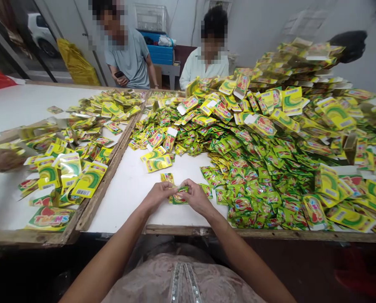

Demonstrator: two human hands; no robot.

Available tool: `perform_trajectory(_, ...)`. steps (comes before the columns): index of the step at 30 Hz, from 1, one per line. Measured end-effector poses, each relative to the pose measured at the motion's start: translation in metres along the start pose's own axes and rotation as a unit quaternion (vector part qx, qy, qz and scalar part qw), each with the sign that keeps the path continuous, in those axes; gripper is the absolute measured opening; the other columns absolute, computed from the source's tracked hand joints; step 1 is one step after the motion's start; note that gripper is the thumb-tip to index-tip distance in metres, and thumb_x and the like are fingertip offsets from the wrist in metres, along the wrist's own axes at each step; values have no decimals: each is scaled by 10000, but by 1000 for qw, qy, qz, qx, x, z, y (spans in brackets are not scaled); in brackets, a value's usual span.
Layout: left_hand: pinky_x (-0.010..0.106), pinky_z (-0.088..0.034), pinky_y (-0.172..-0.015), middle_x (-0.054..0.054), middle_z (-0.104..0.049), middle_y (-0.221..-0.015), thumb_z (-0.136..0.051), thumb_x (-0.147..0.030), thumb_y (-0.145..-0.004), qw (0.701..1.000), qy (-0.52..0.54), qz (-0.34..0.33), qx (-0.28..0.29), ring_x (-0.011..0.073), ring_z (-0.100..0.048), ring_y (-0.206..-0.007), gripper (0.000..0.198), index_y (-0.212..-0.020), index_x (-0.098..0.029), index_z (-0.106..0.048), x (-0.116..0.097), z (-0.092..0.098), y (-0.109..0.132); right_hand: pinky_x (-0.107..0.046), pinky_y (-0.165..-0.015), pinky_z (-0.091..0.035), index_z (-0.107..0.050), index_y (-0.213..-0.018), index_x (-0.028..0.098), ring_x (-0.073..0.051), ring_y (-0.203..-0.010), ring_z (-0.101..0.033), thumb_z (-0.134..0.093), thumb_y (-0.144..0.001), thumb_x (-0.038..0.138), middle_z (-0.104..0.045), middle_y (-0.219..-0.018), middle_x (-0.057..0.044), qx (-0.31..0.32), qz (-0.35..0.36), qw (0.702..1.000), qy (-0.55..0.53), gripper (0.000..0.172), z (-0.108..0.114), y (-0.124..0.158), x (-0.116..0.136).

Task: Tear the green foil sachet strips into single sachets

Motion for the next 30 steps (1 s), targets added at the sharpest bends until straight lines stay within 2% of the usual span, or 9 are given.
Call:
perform_trajectory(7,226,-405,-517,-26,-600,-527,-829,-297,-467,998,14,-21,-60,104,-532,-480,365,-708,-130,-611,6,11,-4,-261,-640,-453,-500,-1046,182,-131,-723,-547,-654,-657,408,-575,-879,-25,-45,-46,981,-185,475,0,4,-15)
perform_trajectory(10,201,-334,-458,-59,-529,-478,-803,-317,-509,994,-54,-57,-75,82,-468,-436,337,-717,-139,-606,0,13,-8,-247,-563,-419,-543,-915,165,-118,-604,-516,-694,-638,408,-572,-706,10,-7,-59,984,-167,398,-10,6,-19)
perform_trajectory(13,236,-384,-518,-17,-579,-554,-715,-383,-639,977,-173,-97,-80,127,-529,-517,268,-736,-153,-619,-21,16,-15,-247,-540,-400,-518,-807,171,-113,-552,-491,-684,-651,404,-555,-622,28,-33,-51,983,-174,326,-6,6,-20)
perform_trajectory(15,292,-434,-640,45,-650,-713,-647,-396,-716,924,-321,-142,-155,199,-597,-699,241,-801,-171,-637,-49,28,-18,-250,-538,-396,-505,-836,182,-123,-561,-492,-668,-662,388,-563,-636,25,-69,-42,985,-155,315,1,7,-20)
perform_trajectory(17,346,-425,-789,101,-662,-950,-625,-375,-744,821,-485,-189,-234,270,-572,-952,284,-957,-187,-633,-80,37,-22,-255,-548,-394,-513,-883,191,-134,-577,-491,-647,-673,361,-564,-654,24,-111,-25,989,-97,301,10,9,-17)
perform_trajectory(19,378,-378,-891,136,-593,-1157,-642,-346,-733,730,-611,-188,-241,307,-468,-1134,442,-1138,-189,-563,-95,38,-34,-262,-566,-390,-527,-936,198,-141,-587,-486,-633,-678,342,-559,-668,24,-144,-8,989,-41,314,16,12,-13)
perform_trajectory(21,380,-366,-902,149,-568,-1182,-665,-321,-707,688,-683,-141,-201,314,-451,-1144,583,-1241,-176,-483,-92,41,-49,-266,-564,-380,-538,-956,196,-145,-573,-474,-632,-671,345,-534,-633,34,-162,-8,987,-11,335,18,13,-13)
perform_trajectory(25,337,-397,-834,138,-575,-1068,-626,-310,-718,682,-700,-97,-188,283,-517,-1026,653,-1310,-145,-406,-83,50,-53,-275,-561,-384,-555,-964,184,-165,-587,-489,-631,-664,371,-516,-610,31,-168,-22,986,-8,363,19,15,-17)
perform_trajectory(30,374,-405,-863,118,-565,-1060,-560,-259,-728,718,-623,-185,-248,271,-498,-1034,471,-1188,-160,-529,-86,57,-15,-320,-694,-436,-513,-1087,187,-205,-756,-577,-525,-740,294,-628,-847,-44,-148,2,989,23,364,17,17,-11)
Point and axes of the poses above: each hand's wrist, its own y-axis away from the middle knuckle, its own z-axis out of the back of the hand, x = y × z, the point moved 8 cm from there along -y, towards the middle knuckle
